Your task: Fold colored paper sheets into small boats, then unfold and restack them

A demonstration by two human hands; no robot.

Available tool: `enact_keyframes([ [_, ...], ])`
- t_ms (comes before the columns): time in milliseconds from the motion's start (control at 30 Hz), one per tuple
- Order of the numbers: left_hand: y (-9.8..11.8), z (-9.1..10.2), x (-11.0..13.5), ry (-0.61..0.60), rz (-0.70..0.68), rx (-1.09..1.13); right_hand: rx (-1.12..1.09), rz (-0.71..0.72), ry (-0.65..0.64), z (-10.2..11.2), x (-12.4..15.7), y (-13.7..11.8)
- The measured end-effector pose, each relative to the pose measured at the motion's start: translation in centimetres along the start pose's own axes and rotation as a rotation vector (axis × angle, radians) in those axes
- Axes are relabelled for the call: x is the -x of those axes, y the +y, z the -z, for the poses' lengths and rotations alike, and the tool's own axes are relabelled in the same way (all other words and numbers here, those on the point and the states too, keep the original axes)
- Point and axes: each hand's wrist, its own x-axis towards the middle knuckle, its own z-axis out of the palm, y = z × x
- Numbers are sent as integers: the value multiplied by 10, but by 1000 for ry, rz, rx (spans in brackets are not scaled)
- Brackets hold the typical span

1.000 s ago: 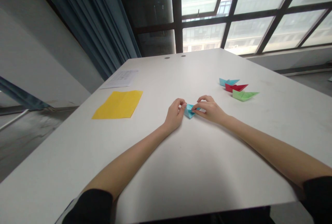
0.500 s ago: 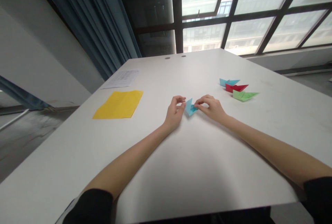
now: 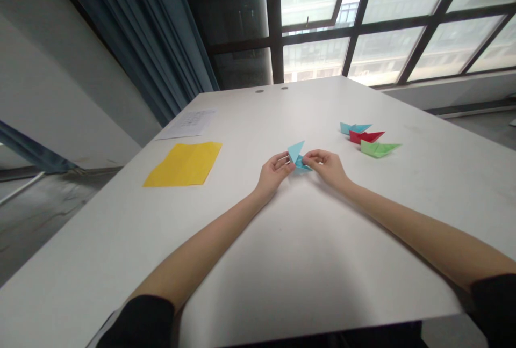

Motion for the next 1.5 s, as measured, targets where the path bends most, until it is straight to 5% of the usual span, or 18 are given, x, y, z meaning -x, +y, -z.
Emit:
enact_keyframes([
  [467, -1, -2, 2, 26, -8, -68, 243, 122, -52, -3, 4, -4],
  [933, 8, -10, 11, -29, 178, -208, -313, -100, -50, -7, 2, -2],
  [1067, 7, -8, 9, 24, 184, -181, -330, -117, 41, -7, -1, 6],
  [1500, 3, -8, 8, -1, 189, -218, -358, -247, -17, -13, 4, 1],
])
